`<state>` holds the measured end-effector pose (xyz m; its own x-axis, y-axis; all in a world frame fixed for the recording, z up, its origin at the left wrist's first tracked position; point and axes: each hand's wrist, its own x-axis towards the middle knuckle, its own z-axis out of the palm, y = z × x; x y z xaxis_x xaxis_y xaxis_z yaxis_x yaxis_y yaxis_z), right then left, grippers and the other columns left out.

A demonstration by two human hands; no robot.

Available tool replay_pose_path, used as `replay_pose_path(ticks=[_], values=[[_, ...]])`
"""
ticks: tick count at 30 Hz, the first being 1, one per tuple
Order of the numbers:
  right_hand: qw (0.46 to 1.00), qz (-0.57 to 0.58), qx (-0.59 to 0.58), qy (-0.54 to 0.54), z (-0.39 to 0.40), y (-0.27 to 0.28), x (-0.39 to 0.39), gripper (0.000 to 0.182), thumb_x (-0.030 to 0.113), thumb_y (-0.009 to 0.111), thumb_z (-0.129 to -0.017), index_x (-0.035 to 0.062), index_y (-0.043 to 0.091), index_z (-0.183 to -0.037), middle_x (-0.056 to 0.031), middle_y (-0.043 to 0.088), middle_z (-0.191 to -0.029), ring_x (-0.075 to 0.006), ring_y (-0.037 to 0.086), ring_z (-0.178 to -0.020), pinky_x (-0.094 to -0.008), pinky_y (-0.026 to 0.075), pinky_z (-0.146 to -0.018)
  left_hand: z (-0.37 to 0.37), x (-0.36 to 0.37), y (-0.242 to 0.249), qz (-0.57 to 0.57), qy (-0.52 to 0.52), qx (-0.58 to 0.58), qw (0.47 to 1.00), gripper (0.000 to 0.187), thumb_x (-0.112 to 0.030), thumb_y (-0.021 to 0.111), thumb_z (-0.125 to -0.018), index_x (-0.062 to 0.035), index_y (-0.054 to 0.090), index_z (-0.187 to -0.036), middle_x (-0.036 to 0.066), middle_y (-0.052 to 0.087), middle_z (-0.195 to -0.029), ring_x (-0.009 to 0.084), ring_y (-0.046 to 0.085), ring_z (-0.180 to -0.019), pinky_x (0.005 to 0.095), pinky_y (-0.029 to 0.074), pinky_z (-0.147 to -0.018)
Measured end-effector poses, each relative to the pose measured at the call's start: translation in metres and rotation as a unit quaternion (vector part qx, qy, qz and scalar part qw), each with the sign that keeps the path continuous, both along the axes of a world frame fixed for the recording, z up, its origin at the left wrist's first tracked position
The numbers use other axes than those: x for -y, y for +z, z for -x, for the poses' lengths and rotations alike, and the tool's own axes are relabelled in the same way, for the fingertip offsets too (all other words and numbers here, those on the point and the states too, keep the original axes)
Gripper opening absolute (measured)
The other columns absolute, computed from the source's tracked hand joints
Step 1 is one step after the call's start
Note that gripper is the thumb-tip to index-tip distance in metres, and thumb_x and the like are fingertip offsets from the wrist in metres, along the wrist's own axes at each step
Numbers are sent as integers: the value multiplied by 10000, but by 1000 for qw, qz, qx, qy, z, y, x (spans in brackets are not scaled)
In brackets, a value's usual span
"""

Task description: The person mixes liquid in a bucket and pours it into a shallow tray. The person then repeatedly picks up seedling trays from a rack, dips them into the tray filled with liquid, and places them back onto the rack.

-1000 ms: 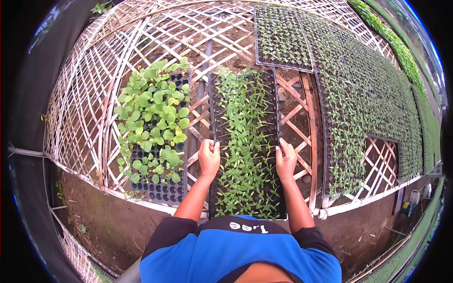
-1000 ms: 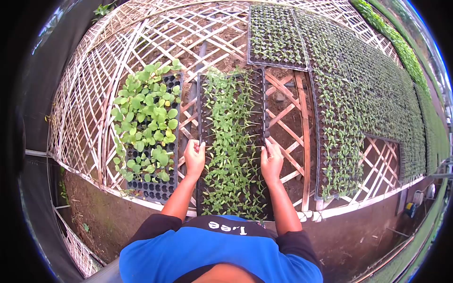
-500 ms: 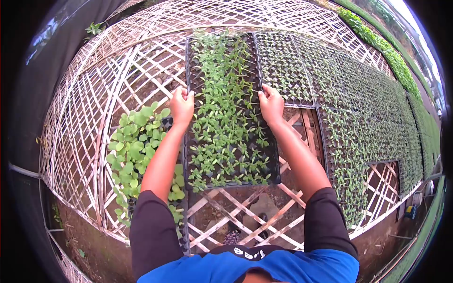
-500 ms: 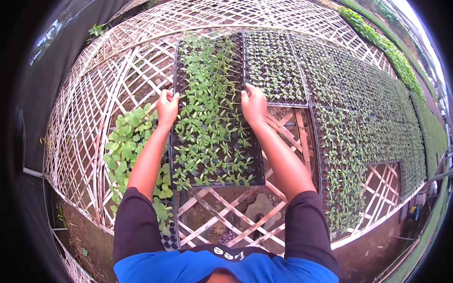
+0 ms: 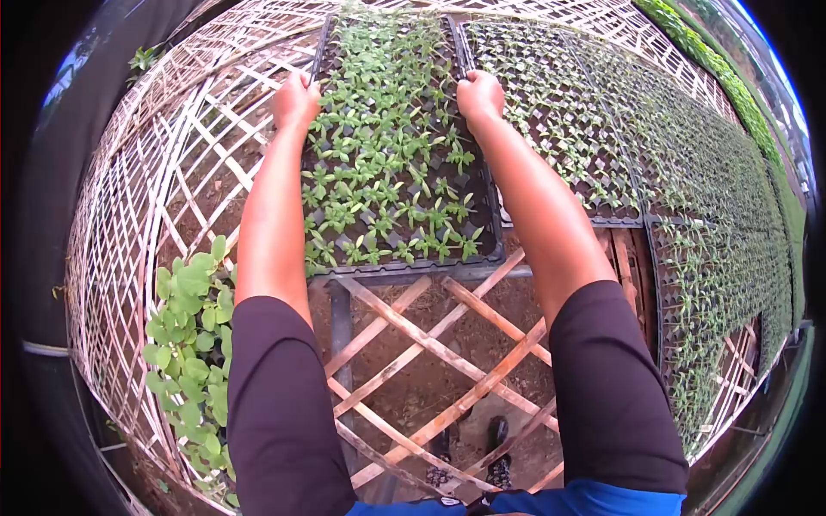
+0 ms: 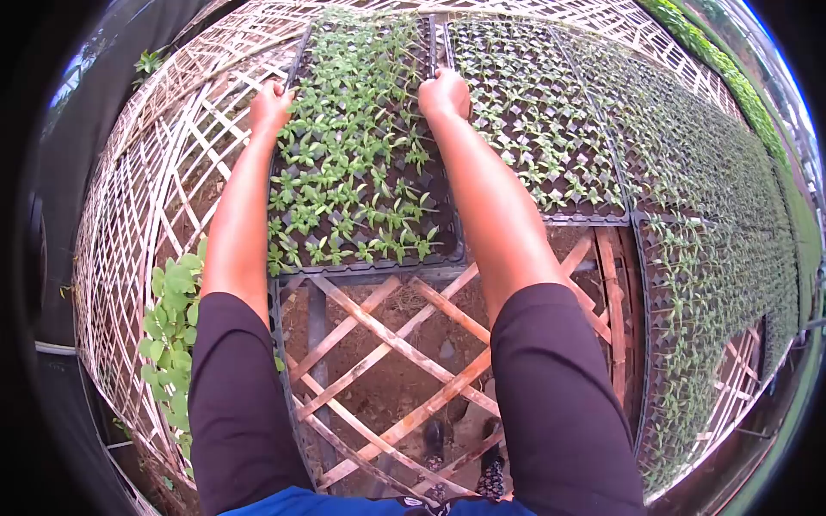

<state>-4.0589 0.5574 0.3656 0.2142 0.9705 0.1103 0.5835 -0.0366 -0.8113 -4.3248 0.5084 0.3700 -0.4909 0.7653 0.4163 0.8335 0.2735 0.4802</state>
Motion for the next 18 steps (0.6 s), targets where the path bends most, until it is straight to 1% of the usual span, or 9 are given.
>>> replay_pose_path(ticks=[5,7,8,9,11,12,14,17,18], values=[[1000,-23,-10,-14,5,-16,-33,218,173,540,-689,124,625,-884,-107,606,-923,-250,575,-886,-329,443,-773,16,-42,-20,51,-4,16,999,268,-299,601,-712,-78,524,-843,121,602,-796,269,576,-766,362,434,-673],[999,-35,9,-5,5,-27,-47,192,176,546,-684,118,635,-845,-111,611,-898,-254,583,-859,-328,448,-768,21,-51,-32,13,-34,87,996,277,-270,596,-708,-59,548,-880,114,604,-785,217,580,-746,332,432,-666],[999,-30,2,-12,5,-32,-51,195,175,543,-687,119,635,-850,-114,611,-897,-256,583,-860,-328,447,-770,26,-50,-37,38,-92,156,983,267,-235,592,-701,-48,571,-891,74,597,-770,168,559,-712,315,424,-654],[999,-26,-4,-18,4,-37,-54,198,173,539,-690,120,635,-855,-116,611,-896,-258,583,-861,-328,447,-772,26,-49,-43,67,-118,320,938,278,-218,591,-745,-39,559,-955,72,584,-844,162,517,-787,327,418,-685],[997,-20,69,-14,-1,-45,-51,206,168,547,-697,104,631,-874,-131,599,-937,-272,581,-868,-335,449,-777,27,-31,-47,130,-9,344,930,336,-242,562,-758,-58,518,-1036,86,546,-986,180,467,-937,365,386,-757],[995,-8,98,-23,-3,-49,-52,201,174,556,-697,93,633,-864,-139,594,-949,-277,577,-876,-335,446,-784,25,-16,-49,130,-21,456,880,392,-281,528,-770,-111,471,-1118,79,479,-1114,198,419,-1000,385,342,-813],[974,59,220,7,-5,-33,-43,237,168,558,-713,51,609,-913,-155,590,-941,-281,571,-888,-331,443,-788,45,-17,-69,112,-16,455,883,377,-304,498,-772,-163,484,-1121,19,491,-1037,166,436,-865,341,342,-724],[946,-101,291,98,-18,-12,-1,310,185,543,-768,92,544,-1063,-127,582,-983,-246,564,-905,-332,437,-783,29,19,-43,95,-23,395,914,380,-297,492,-760,-172,493,-1119,-6,505,-961,136,436,-805,312,346,-642],[953,-135,222,155,-23,-1,24,293,172,534,-784,89,541,-1065,-122,587,-962,-223,569,-882,-315,443,-765,29,29,-31,108,-34,369,922,383,-291,490,-757,-175,491,-1122,-7,508,-947,129,439,-797,308,348,-624]])
